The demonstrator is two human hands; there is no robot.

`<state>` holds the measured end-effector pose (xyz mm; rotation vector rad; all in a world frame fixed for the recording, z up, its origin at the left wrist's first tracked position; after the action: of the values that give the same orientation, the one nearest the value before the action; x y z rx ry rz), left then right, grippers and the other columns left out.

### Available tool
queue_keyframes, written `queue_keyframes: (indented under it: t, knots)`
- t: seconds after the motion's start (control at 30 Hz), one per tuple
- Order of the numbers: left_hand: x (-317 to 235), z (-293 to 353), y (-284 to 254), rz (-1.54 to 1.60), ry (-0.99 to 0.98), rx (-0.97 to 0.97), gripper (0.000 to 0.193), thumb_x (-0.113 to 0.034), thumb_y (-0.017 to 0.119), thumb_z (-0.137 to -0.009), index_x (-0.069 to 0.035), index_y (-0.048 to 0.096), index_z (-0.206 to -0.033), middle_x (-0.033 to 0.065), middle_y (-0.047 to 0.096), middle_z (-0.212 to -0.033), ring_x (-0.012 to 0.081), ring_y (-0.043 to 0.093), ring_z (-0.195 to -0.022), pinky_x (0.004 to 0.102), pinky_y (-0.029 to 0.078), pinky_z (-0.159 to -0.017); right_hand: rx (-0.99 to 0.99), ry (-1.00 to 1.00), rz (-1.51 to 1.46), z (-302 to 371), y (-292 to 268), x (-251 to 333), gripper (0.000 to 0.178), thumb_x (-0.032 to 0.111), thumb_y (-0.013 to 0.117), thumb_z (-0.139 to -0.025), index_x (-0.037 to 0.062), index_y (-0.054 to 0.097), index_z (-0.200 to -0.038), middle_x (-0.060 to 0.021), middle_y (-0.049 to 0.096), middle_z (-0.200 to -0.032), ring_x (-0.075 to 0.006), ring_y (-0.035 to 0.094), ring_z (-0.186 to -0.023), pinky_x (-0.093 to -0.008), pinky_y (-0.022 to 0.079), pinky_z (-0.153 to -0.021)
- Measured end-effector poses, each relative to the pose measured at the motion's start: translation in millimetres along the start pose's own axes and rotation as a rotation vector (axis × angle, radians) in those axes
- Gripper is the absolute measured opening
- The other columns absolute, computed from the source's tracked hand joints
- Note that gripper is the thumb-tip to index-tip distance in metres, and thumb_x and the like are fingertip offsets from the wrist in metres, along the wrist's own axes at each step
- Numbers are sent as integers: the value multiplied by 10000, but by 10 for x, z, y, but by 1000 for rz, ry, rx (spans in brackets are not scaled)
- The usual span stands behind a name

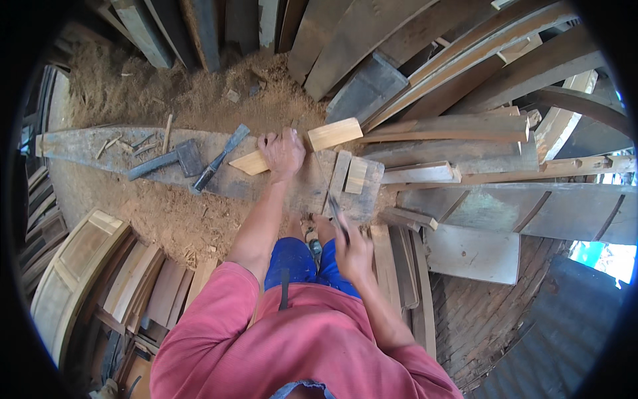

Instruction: The person shapes a small piece of wood with a chisel, then uses a saw to cut another piece of wood, and finally uses a plane to smooth a wooden surface on a low workbench.

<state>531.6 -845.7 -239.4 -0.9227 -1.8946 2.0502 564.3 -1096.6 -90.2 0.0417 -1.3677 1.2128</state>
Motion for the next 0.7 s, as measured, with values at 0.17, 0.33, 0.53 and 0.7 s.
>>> queue_keyframes:
  t: [0.17,0.33,0.53,0.7]
  knots:
    - [-52,-83,87,-39,16,10,239,-259,545,-925,-63,677,-888,151,713,-765,311,630,-841,478,323,-988,-69,-106,-12,-1083,620,-117,353,159,606,-934,123,629,-1284,-256,676,-887,-394,695,-782,-433,546,-670]
    - [-19,7,38,-40,-22,-55,220,-240,548,-915,-68,663,-840,155,694,-715,317,627,-849,476,344,-982,13,-106,-106,-4,95,-292,413,104,604,-916,75,581,-1328,-250,689,-921,-378,706,-822,-454,552,-711]
    - [-96,-26,53,-92,-42,-1,250,-245,522,-931,-54,663,-854,163,697,-750,324,624,-873,475,335,-1024,5,-48,-90,-333,171,-228,372,91,608,-928,47,594,-1297,-250,677,-1076,-383,682,-985,-430,541,-807]
    - [-48,-16,108,-104,-65,46,268,-253,522,-930,-50,659,-822,169,706,-775,323,617,-878,479,314,-1039,19,-21,-153,-354,-126,-22,317,123,624,-926,54,632,-1235,-226,692,-997,-386,697,-887,-439,554,-749]
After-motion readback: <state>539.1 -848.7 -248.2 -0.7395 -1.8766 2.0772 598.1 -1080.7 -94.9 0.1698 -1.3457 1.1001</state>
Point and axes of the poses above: each hand's wrist, its own z-axis away from the middle knuckle, its own y-axis out of the palm, x = y × z, the point moved 4 cm from there along -z, towards the middle knuckle
